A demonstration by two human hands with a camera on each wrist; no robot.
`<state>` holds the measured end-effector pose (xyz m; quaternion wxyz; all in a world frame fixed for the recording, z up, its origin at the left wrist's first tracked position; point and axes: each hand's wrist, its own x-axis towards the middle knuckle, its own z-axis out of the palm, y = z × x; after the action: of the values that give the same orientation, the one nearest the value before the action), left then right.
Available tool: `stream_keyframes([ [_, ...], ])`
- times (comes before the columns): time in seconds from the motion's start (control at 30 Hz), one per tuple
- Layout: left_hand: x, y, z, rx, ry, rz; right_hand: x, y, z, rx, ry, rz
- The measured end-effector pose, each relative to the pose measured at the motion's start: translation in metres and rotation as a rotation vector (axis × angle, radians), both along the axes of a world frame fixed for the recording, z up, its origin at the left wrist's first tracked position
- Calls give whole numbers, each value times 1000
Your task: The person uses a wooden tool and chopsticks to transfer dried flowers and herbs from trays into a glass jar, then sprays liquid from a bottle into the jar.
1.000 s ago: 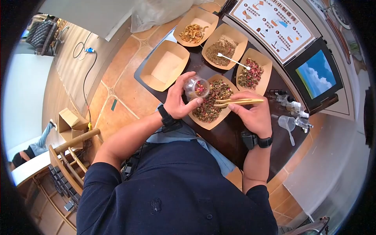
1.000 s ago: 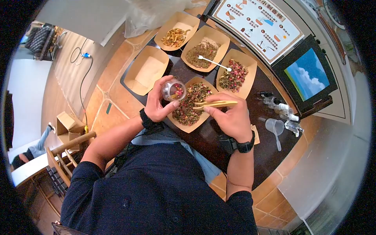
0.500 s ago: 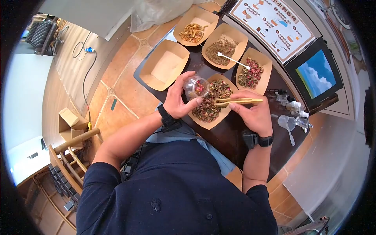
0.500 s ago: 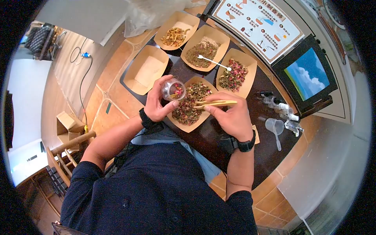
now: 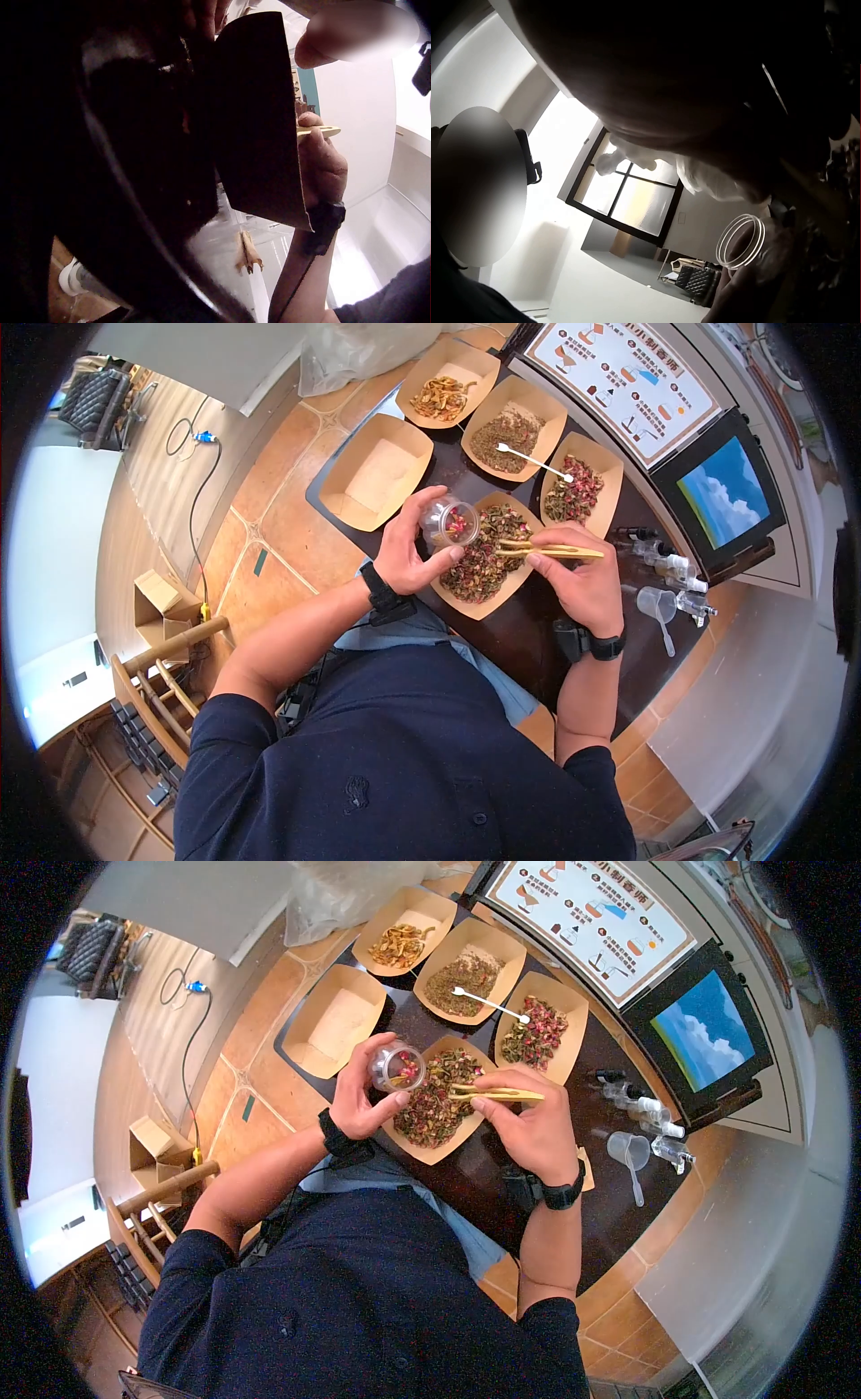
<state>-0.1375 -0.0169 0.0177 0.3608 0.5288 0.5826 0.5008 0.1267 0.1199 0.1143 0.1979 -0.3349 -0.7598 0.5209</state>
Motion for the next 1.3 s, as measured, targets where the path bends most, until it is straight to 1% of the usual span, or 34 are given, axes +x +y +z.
stream_keyframes([
  [0.07, 2, 0, 0, -6, 5, -4, -7, -3, 0, 28, 56, -97],
  [0.1, 4, 1, 0, 11, -3, 44, -9, -5, -3, 27, 56, -98],
  [0.13, 6, 2, 0, 28, -12, 91, -11, -7, -8, 24, 75, -69],
  [0.2, 6, 2, -1, 32, -18, 90, -10, -8, -9, 19, 93, -42],
  [0.27, 6, 2, -3, 37, -25, 94, -7, -8, -3, -82, 40, 68],
  [0.3, 6, 2, -3, 39, -33, 92, -2, -4, -7, -22, 22, 114],
  [0.33, 6, 2, -4, 42, -42, 92, 0, -2, -6, -21, 22, 116],
  [0.4, 6, 2, -5, 43, -37, 94, 3, 0, -1, -20, 2, 3],
  [0.43, 6, 2, -5, 44, -33, 94, 2, 1, 2, 28, 27, -21],
  [0.67, 4, 2, -3, 45, -13, 89, -7, -5, -3, 40, 19, -65],
  [0.73, 0, 1, 0, 9, 22, 0, -13, -10, -8, 53, 93, -64],
  [0.8, 0, 0, 1, 8, 26, 3, -17, -13, -10, 47, 116, -69],
  [0.9, 0, 0, -1, 9, 32, 6, -17, -15, -7, 7, 130, -17],
  [0.97, 1, 0, -2, 12, 34, 6, -10, -10, -3, -100, 73, 153],
  [1.0, 4, 1, -3, 27, 11, 47, -7, -9, -1, -100, 73, 153],
  [1.03, 5, 2, -4, 43, -12, 88, -4, -8, 1, -84, 47, 135],
  [1.1, 6, 2, -4, 47, -17, 90, -3, -6, 1, -34, 29, 68],
  [1.13, 6, 2, -5, 51, -21, 90, -3, -6, 0, -34, 29, 69],
  [1.17, 4, 1, -4, 51, -21, 90, -2, -5, 0, 28, 9, 12],
  [1.2, 1, 0, -4, 32, -2, 46, -2, -5, 0, 90, -12, -46],
  [1.23, -1, 0, -3, 13, 17, 1, -2, -4, 1, 41, -10, -71],
  [1.3, 0, 0, 0, 2, 9, 3, -3, -5, 3, 67, 14, -50],
])
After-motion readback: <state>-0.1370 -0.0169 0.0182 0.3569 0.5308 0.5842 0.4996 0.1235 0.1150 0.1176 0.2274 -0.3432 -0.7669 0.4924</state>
